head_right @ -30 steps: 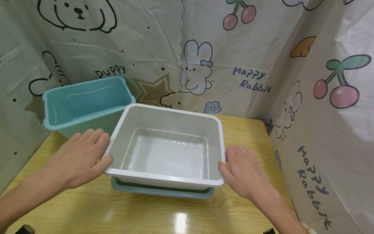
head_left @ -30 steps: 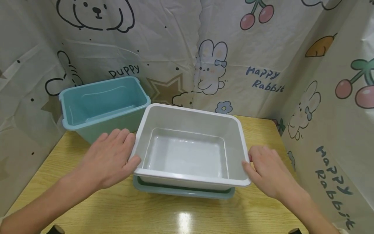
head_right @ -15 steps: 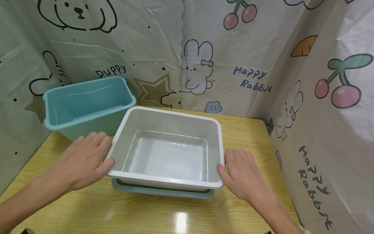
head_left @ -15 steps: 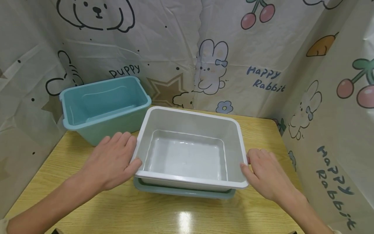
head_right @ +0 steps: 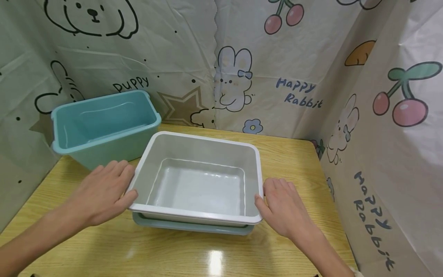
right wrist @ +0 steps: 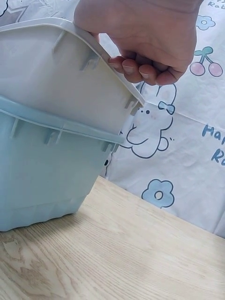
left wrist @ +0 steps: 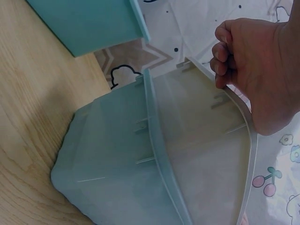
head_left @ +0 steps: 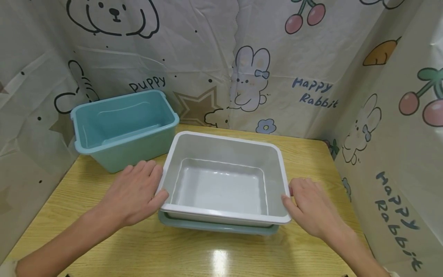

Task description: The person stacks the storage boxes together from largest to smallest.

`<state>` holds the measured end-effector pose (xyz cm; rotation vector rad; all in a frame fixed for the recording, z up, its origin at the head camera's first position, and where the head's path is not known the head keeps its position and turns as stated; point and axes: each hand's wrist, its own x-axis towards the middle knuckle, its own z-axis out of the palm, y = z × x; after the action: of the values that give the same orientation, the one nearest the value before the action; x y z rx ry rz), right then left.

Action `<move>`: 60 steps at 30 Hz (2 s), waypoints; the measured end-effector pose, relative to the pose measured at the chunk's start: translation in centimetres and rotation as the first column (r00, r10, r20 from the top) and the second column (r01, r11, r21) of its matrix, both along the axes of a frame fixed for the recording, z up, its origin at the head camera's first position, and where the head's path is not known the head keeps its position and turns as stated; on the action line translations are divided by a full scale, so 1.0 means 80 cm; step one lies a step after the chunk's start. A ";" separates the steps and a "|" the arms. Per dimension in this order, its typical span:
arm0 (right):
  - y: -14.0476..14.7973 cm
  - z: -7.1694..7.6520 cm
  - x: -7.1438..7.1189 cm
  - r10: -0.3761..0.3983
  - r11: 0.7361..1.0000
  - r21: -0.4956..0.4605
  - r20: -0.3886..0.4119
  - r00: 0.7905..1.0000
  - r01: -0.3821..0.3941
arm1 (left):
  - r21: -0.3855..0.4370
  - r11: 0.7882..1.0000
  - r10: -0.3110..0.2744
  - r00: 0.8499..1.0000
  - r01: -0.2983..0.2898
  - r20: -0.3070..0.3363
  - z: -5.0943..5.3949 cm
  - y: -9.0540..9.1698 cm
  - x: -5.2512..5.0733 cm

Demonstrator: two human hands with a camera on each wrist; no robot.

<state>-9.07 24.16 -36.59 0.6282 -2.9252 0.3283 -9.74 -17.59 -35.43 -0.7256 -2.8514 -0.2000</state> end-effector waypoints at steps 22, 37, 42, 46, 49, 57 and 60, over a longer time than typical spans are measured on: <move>-0.004 -0.022 0.000 -0.005 1.000 -0.028 0.021 1.000 0.006 | 0.005 1.000 -0.001 1.000 0.001 -0.005 -0.027 -0.003 -0.001; -0.006 -0.034 0.000 -0.003 1.000 -0.022 0.010 1.000 0.003 | 0.015 1.000 -0.004 1.000 0.004 -0.008 -0.042 -0.004 -0.003; -0.007 -0.038 -0.001 -0.006 1.000 -0.013 0.009 1.000 0.006 | 0.006 1.000 -0.002 1.000 0.002 -0.005 -0.048 -0.004 -0.004; -0.007 -0.041 0.000 -0.001 1.000 -0.010 0.015 1.000 0.001 | 0.001 1.000 -0.007 1.000 0.007 -0.007 -0.051 -0.005 -0.003; -0.008 -0.043 0.001 -0.002 1.000 -0.013 0.015 1.000 0.002 | -0.002 1.000 -0.010 1.000 0.010 -0.015 -0.054 -0.005 -0.003; -0.009 -0.048 0.002 -0.012 1.000 -0.023 0.015 1.000 0.012 | -0.001 1.000 -0.012 0.999 0.012 -0.035 -0.060 -0.006 -0.002; -0.008 -0.051 0.002 -0.017 1.000 -0.025 0.015 1.000 0.017 | -0.002 1.000 -0.014 0.999 0.014 -0.044 -0.061 -0.005 -0.001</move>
<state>-8.90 23.52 -40.70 0.5999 -2.9336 0.3687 -9.84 -18.02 -40.33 -0.7417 -2.8053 -0.1813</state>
